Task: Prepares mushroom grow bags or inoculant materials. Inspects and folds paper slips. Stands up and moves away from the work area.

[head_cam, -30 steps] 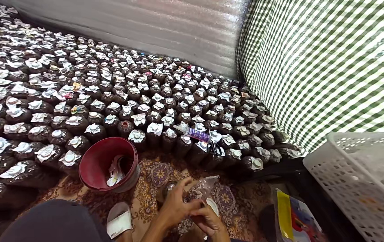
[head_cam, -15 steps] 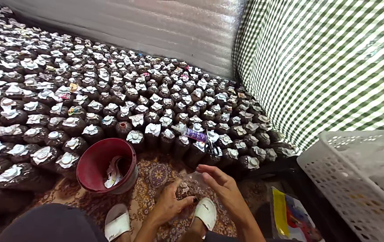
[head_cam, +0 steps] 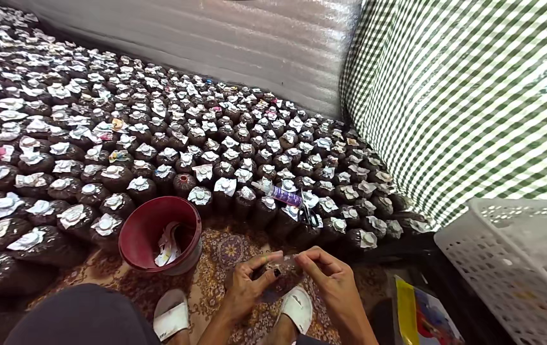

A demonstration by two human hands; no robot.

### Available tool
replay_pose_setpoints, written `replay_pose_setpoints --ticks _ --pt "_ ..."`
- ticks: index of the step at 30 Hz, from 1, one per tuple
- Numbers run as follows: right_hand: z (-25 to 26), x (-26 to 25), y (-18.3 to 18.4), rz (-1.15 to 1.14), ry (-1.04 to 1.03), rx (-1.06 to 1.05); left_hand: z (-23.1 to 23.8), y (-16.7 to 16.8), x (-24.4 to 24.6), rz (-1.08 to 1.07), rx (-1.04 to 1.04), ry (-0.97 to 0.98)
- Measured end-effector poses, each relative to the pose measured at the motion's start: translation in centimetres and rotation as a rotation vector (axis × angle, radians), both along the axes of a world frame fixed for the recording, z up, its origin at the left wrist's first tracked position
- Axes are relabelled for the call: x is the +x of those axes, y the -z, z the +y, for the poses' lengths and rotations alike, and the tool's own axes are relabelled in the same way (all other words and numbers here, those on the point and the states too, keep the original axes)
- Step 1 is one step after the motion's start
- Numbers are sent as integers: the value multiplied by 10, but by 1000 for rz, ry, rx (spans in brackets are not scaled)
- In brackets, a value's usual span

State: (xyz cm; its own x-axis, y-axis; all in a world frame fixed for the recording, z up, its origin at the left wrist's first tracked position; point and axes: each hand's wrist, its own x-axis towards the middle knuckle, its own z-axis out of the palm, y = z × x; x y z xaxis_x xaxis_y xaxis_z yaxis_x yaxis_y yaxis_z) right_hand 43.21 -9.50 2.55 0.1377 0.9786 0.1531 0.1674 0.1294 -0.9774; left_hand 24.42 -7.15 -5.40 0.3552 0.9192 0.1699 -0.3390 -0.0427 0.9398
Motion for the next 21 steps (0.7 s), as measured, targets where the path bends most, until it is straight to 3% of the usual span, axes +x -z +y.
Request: replay_pose_setpoints --ticks 4,11,21 --pt "-3 -6 -2 2 37 -67 -1 -5 2 -126 -30 -51" --pt "-4 17 -22 -59 278 -9 9 0 -22 -81 -275 -232" --pt "17 -6 -2 -385 -88 30 13 -14 -25 65 -95 -157"
